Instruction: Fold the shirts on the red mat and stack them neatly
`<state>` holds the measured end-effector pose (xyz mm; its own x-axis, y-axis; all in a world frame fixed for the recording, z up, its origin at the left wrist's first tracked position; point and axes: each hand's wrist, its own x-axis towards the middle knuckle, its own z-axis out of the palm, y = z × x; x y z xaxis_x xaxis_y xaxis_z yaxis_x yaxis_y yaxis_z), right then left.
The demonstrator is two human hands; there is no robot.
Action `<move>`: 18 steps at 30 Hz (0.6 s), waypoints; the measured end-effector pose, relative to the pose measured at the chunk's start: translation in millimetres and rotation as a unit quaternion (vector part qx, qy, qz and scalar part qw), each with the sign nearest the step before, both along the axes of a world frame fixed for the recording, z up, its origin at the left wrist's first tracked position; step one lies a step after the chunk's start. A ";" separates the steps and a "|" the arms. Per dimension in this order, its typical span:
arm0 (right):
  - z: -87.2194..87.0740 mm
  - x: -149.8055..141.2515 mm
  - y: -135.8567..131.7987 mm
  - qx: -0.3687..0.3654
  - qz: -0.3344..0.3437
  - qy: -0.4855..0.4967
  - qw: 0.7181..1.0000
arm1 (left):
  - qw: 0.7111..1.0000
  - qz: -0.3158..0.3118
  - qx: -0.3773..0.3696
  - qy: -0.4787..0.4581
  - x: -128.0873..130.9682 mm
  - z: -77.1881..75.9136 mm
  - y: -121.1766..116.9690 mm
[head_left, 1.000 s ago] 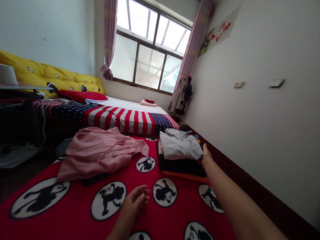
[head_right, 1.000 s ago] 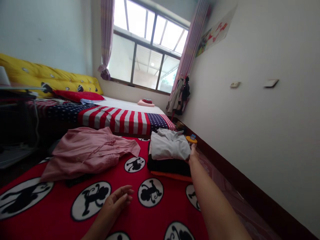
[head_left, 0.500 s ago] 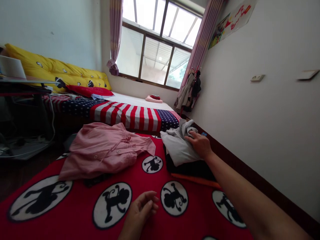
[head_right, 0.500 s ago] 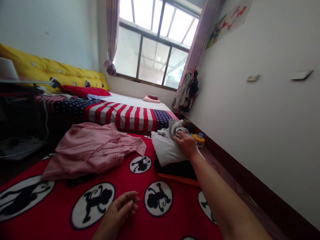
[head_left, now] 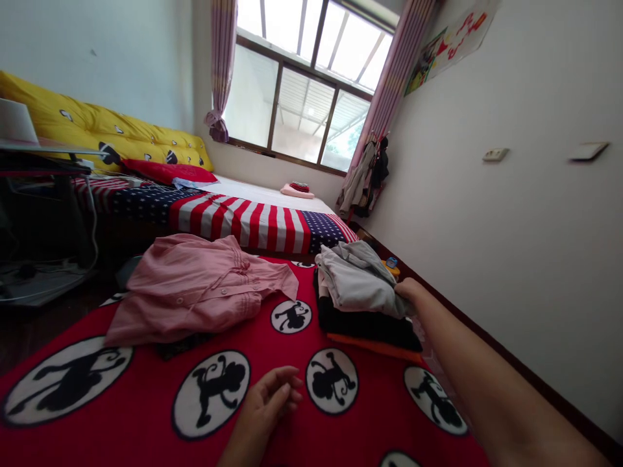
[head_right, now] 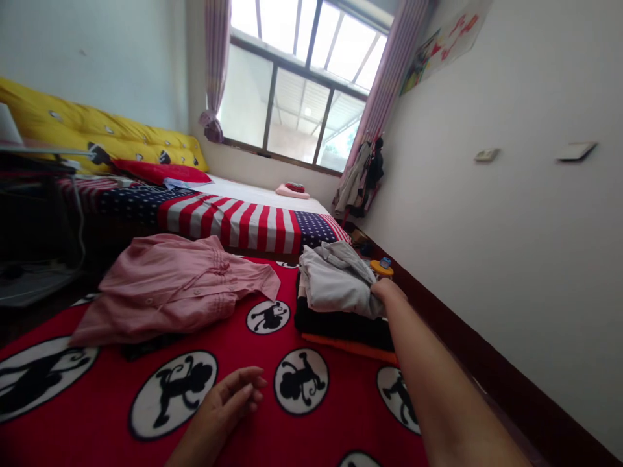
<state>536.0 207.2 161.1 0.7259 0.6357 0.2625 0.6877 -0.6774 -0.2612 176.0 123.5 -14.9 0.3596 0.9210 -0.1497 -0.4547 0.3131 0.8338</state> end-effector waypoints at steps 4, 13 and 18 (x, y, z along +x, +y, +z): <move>21.3 -27.1 10.4 0.002 0.003 -0.099 0.995 | 1.000 0.010 -0.007 0.012 0.6 6.0 -3.7; 5.0 -55.5 55.4 0.044 0.209 -0.048 0.976 | 1.000 -0.011 -0.017 -0.017 0.1 7.0 -1.4; 8.1 -40.1 59.3 0.108 0.088 -0.069 0.988 | 1.000 -0.011 -0.019 -0.021 -0.4 6.0 -1.5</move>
